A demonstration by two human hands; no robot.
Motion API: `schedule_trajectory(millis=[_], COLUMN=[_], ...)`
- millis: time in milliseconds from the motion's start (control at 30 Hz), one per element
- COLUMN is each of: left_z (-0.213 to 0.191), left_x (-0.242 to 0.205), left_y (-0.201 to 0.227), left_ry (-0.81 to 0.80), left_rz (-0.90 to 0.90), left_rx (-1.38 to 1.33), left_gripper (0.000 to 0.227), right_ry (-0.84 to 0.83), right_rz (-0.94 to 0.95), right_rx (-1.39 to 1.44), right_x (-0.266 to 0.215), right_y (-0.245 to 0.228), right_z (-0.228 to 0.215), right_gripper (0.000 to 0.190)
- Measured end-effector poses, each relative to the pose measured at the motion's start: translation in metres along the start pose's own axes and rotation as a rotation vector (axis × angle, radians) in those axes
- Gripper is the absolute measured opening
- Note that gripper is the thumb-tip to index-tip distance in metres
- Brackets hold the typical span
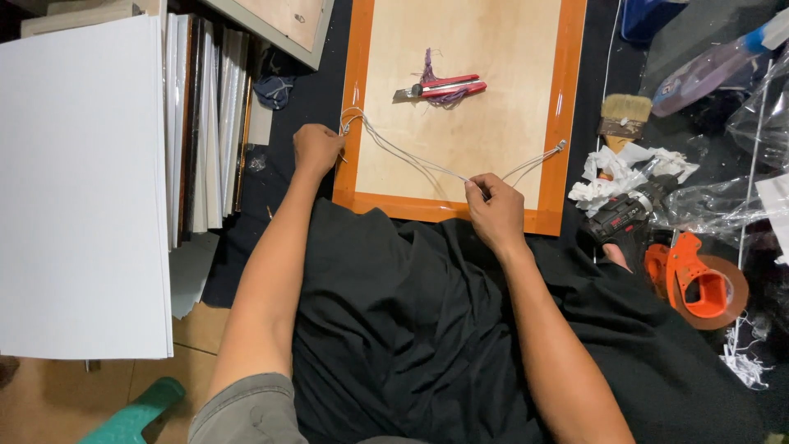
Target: The person threads a metal wire through a hanging bracket on a wooden frame and secures it by hand. The person then picks up a paintbrush from the floor.
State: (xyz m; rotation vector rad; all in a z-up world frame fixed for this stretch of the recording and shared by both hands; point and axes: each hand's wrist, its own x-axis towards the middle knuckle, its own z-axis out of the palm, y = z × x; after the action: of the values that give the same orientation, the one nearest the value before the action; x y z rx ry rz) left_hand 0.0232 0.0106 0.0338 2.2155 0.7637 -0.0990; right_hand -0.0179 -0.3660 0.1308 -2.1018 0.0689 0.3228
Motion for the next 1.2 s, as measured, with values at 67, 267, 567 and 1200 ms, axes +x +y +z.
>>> schedule_trajectory(millis=[67,267,567,1200], left_z=[-0.005,-0.023,-0.073,-0.126], left_x=[-0.005,-0.024,-0.103,-0.117], left_y=[-0.004,-0.004,0.061,0.07], left_ry=[-0.013,-0.037,-0.209,-0.348], left_rz=[0.003,-0.015,-0.059,0.38], left_rx=[0.005,0.075,0.006,0.434], left_gripper=[0.029,0.026,0.027,0.024], right_ry=[-0.002,-0.023,-0.052,-0.386], right_rz=[0.005,-0.016,-0.148,-0.018], right_rx=[-0.007,-0.041,-0.219,-0.851], right_x=[-0.001,0.002,-0.006,0.029], right_y=[-0.001,0.005,0.001,0.105], right_z=[0.0,0.0,-0.001,0.113], right_gripper=[0.022,0.022,0.025,0.08])
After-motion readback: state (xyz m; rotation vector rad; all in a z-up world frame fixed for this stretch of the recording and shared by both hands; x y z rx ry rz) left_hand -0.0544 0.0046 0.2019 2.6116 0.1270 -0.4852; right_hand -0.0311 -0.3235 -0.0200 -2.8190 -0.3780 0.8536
